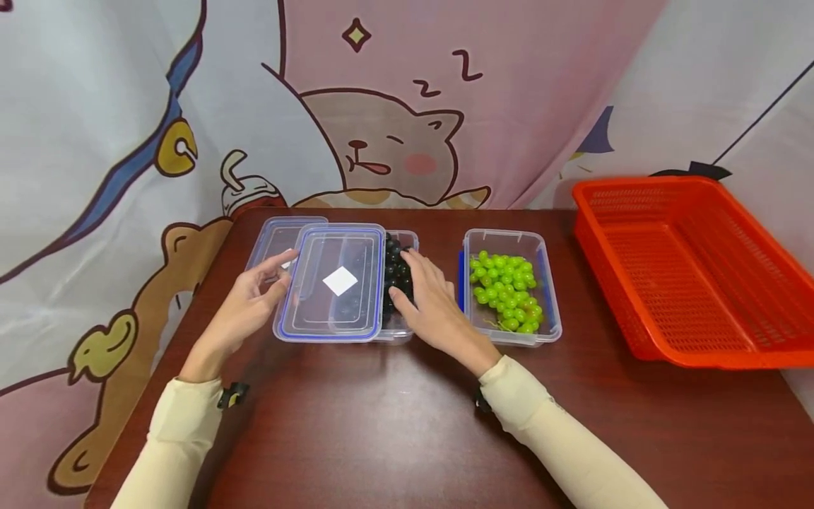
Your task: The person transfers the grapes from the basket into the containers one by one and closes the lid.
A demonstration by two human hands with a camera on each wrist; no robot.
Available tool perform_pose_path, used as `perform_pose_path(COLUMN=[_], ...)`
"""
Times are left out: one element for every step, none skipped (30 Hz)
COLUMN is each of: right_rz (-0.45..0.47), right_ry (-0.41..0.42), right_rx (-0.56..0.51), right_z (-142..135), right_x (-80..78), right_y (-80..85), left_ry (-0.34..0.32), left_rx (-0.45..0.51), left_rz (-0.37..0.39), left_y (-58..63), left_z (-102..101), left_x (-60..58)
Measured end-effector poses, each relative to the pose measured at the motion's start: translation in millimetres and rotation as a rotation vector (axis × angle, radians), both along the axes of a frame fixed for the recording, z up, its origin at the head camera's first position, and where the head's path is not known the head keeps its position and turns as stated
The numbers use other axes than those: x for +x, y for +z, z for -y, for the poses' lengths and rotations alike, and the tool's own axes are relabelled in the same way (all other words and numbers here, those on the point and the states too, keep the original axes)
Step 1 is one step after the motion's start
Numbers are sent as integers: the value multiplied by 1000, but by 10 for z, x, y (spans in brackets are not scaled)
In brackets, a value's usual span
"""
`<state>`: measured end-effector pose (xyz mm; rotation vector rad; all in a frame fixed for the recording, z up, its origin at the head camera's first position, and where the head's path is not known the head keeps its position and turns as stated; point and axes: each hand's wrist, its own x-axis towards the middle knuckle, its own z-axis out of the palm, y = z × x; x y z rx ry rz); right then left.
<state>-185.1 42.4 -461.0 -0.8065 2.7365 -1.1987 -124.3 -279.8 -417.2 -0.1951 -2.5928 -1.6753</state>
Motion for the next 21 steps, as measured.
perform_pose_path(right_rz=[-15, -25, -34, -42, -50, -54, -56, -57, -55, -52, -47, -42, -37, -33, -31, -31, -33, -37, -43, -51, -60], right_ry=[-8, -13, -19, -22, -22, -23, -25, -24, -24, -22, -20, -18, -15, -12, -10, -8, -7, -6, -6, -6, -6], right_rx=[-9, -16, -23, -33, -41, -48, -51, -57, -63, -69, -75, -80, -83, -86, -88, -91, -93, -99, -109, -120, -132], right_z=[-1, -3, -4, -2, 1, 6, 7, 9, 9, 9, 9, 10, 9, 9, 8, 8, 8, 8, 8, 9, 8], right_x=[-3, -3, -5, -7, -8, -8, -9, -9, -8, -6, -4, -2, -1, 1, 2, 2, 1, -1, 1, 1, 1], right_y=[0, 3, 3, 6, 9, 13, 18, 20, 24, 29, 33, 38, 40, 42, 46, 45, 44, 42, 44, 45, 46], left_ry=[-4, -7, -9, -9, -8, -7, -8, -9, -12, -14, -17, -19, -22, -24, -28, -31, -34, -37, -37, -37, -39], left_rx=[5, 8, 11, 15, 15, 14, 11, 11, 9, 8, 12, 15, 19, 23, 27, 37, 46, 52, 59, 63, 66], left_rz=[4, 9, 12, 15, 17, 16, 17, 17, 19, 18, 20, 21, 21, 22, 23, 24, 28, 30, 30, 29, 27], left_y=[-1, -2, -4, -5, -6, -9, -11, -14, -17, -20, -23, -28, -33, -39, -46, -52, -56, -60, -64, -67, -69], left_z=[-15, -26, -36, -44, -50, -55, -63, -70, -78, -85, -91, -97, -101, -104, -108, -113, -119, -125, -131, -137, -144], left_x=[-14, -26, -37, -45, -52, -60, -71, -81, -90, -98, -105, -112, -118, -124, -130, -135, -140, -145, -151, -157, -162])
